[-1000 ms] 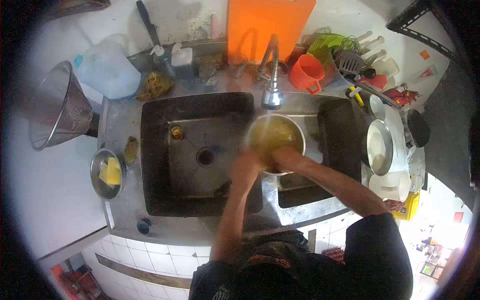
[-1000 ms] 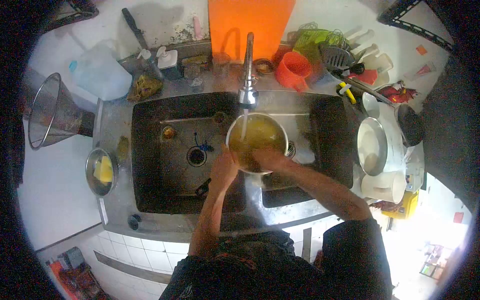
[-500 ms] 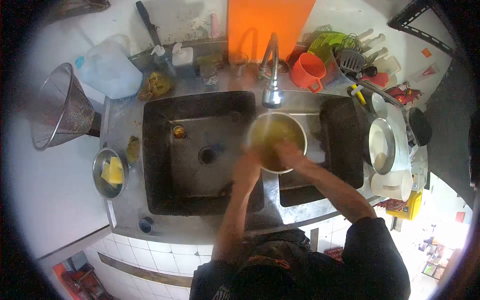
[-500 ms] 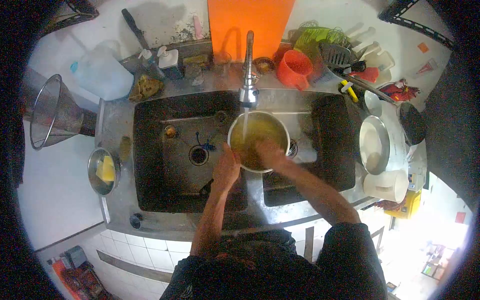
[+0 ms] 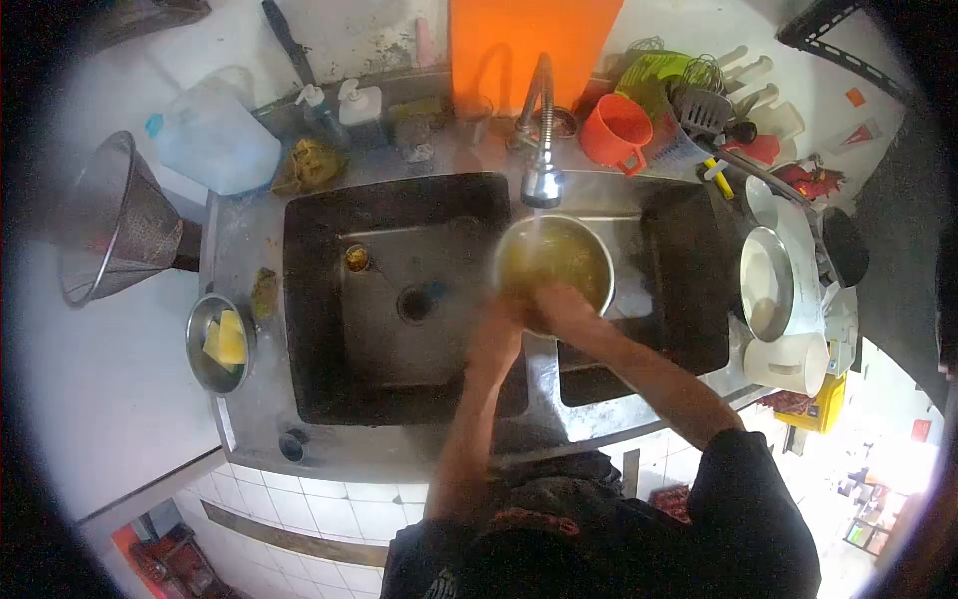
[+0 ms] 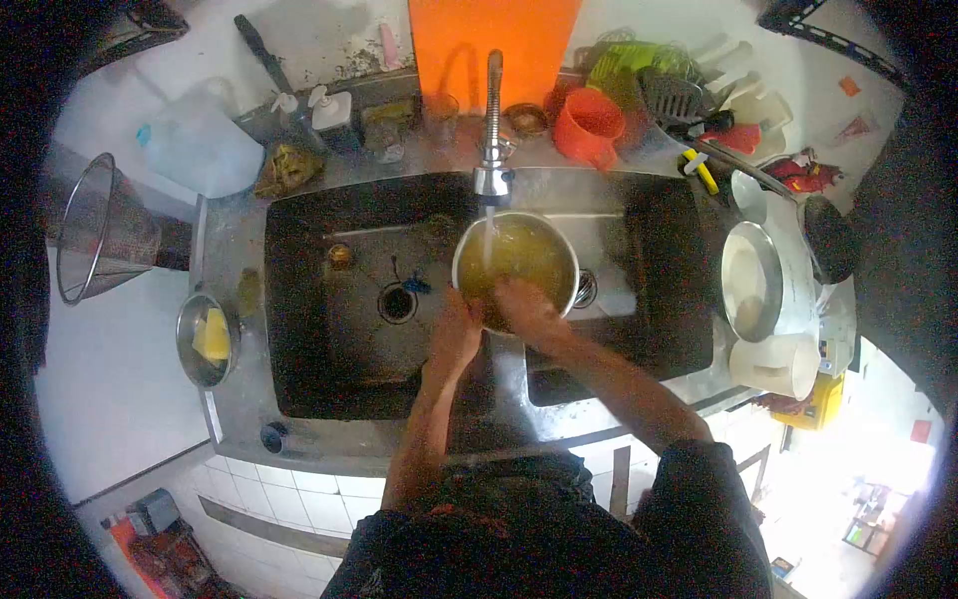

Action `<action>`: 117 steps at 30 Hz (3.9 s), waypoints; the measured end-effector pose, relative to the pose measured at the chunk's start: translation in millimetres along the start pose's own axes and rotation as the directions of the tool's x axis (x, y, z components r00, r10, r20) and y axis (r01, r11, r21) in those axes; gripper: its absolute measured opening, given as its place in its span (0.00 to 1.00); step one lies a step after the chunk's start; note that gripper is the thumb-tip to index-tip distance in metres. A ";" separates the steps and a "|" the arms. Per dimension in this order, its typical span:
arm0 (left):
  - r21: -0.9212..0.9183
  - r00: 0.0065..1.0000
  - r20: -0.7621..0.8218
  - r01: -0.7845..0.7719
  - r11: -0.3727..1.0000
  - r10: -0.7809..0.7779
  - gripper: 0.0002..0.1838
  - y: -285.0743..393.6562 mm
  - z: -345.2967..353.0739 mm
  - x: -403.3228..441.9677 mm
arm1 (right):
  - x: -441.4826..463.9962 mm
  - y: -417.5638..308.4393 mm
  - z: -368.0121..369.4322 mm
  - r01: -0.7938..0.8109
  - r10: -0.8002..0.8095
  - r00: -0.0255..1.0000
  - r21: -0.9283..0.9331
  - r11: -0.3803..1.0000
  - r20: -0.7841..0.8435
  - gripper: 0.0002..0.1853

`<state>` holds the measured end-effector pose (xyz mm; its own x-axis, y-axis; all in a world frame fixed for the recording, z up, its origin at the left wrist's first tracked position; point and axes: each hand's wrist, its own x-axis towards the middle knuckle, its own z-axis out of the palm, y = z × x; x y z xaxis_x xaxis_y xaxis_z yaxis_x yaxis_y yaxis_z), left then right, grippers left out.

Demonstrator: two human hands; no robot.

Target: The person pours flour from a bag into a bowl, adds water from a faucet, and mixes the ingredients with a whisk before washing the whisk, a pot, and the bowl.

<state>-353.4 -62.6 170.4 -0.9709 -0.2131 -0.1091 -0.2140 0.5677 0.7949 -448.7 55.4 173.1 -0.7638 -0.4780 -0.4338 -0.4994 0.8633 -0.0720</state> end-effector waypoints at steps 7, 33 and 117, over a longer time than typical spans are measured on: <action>0.210 0.999 0.030 0.021 0.977 -0.028 0.10 8.0 -1.5 4.5 | 40.7 13.3 -9.7 0.205 -0.206 0.970 -0.015 0.979 -0.127 0.12; 0.127 0.989 -0.109 -0.081 0.989 0.095 0.28 -4.5 6.4 0.1 | 57.0 25.2 -5.3 0.234 -0.259 0.919 -0.120 0.965 -0.297 0.10; 0.227 0.997 -0.068 0.063 0.972 -0.048 0.27 14.5 9.1 2.2 | 67.6 89.9 38.9 0.088 -0.153 0.955 -0.253 0.963 -0.253 0.25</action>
<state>-359.6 -47.7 176.2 -0.9499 -0.2938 -0.1067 -0.2932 0.7190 0.6302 -529.4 107.0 102.4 -0.7564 -0.6298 -0.1765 -0.6516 0.7490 0.1197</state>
